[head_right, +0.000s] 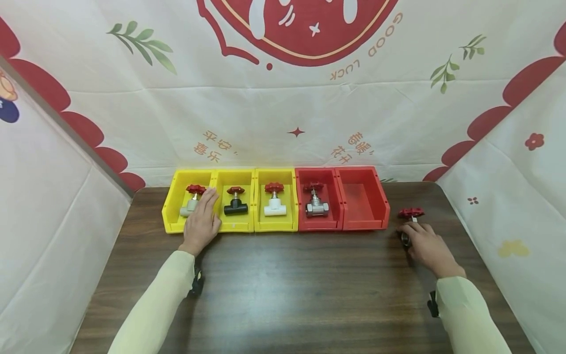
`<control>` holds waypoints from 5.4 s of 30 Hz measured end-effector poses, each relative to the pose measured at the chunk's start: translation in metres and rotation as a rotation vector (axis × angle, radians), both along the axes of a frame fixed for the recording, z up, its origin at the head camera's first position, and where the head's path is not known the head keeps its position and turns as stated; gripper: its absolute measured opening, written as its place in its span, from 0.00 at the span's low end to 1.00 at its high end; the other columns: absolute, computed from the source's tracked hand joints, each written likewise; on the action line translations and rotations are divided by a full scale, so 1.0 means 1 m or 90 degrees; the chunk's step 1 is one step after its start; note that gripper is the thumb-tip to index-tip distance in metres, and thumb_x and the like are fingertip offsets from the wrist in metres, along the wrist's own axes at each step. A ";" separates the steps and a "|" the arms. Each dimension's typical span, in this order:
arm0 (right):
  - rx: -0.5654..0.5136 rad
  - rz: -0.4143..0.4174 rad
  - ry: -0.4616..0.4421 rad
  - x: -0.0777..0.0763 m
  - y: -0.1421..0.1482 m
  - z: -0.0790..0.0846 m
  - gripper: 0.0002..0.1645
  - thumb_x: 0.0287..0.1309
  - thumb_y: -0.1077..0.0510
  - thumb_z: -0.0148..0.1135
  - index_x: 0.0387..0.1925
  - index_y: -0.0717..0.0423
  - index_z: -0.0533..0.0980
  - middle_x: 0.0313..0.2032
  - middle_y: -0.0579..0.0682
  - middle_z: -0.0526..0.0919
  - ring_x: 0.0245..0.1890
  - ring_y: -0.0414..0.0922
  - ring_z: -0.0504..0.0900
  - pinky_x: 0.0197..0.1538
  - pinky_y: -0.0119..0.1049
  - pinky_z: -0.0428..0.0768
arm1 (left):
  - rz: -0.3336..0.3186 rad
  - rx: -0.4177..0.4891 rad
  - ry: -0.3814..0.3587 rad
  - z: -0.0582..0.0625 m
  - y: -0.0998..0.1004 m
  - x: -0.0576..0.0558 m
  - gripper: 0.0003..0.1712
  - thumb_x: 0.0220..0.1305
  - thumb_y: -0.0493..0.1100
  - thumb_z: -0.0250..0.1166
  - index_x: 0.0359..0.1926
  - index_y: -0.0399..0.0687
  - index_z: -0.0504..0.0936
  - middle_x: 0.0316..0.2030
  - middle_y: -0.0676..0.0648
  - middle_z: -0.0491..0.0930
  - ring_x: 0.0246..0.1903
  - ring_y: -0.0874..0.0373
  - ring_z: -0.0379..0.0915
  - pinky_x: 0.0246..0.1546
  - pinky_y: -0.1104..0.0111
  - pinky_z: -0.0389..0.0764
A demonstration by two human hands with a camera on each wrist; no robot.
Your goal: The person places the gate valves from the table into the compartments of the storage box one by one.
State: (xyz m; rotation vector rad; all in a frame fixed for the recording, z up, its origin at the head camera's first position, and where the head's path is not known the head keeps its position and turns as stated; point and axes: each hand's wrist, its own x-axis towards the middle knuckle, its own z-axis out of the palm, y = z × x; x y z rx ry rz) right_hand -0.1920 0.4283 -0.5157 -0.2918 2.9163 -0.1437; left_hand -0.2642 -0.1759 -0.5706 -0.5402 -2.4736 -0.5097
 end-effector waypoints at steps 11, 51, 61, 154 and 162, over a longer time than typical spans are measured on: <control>-0.013 -0.010 -0.020 -0.004 0.003 0.000 0.39 0.38 0.67 0.75 0.57 0.62 0.71 0.54 0.71 0.71 0.52 0.71 0.64 0.46 0.69 0.69 | 0.001 -0.011 -0.006 0.001 0.000 0.001 0.33 0.58 0.38 0.52 0.67 0.41 0.65 0.71 0.49 0.56 0.70 0.58 0.48 0.28 0.62 0.76; 0.021 0.055 0.159 0.017 0.002 0.000 0.39 0.34 0.69 0.76 0.54 0.65 0.73 0.55 0.68 0.71 0.53 0.67 0.65 0.42 0.67 0.71 | -0.009 -0.006 0.011 -0.001 0.000 -0.001 0.32 0.56 0.38 0.53 0.64 0.39 0.67 0.70 0.47 0.58 0.70 0.57 0.49 0.30 0.62 0.77; 0.035 0.074 0.267 0.009 -0.009 0.020 0.41 0.31 0.68 0.78 0.55 0.64 0.73 0.55 0.66 0.72 0.54 0.66 0.65 0.44 0.67 0.71 | -0.005 -0.003 0.003 -0.002 -0.002 -0.002 0.32 0.57 0.38 0.52 0.65 0.40 0.67 0.71 0.49 0.56 0.70 0.57 0.48 0.23 0.64 0.74; -0.030 0.124 0.018 -0.099 -0.098 0.021 0.37 0.42 0.65 0.73 0.58 0.62 0.73 0.56 0.63 0.75 0.55 0.64 0.66 0.51 0.68 0.68 | -0.013 -0.009 0.002 0.008 0.004 -0.006 0.32 0.59 0.38 0.52 0.67 0.41 0.65 0.72 0.49 0.55 0.71 0.57 0.47 0.40 0.61 0.77; 0.009 0.128 0.012 -0.093 -0.108 0.026 0.33 0.47 0.64 0.70 0.59 0.64 0.73 0.57 0.64 0.73 0.59 0.64 0.63 0.53 0.65 0.68 | -0.010 -0.012 -0.018 0.005 0.002 -0.004 0.32 0.59 0.38 0.53 0.67 0.41 0.65 0.71 0.49 0.55 0.71 0.57 0.47 0.39 0.61 0.77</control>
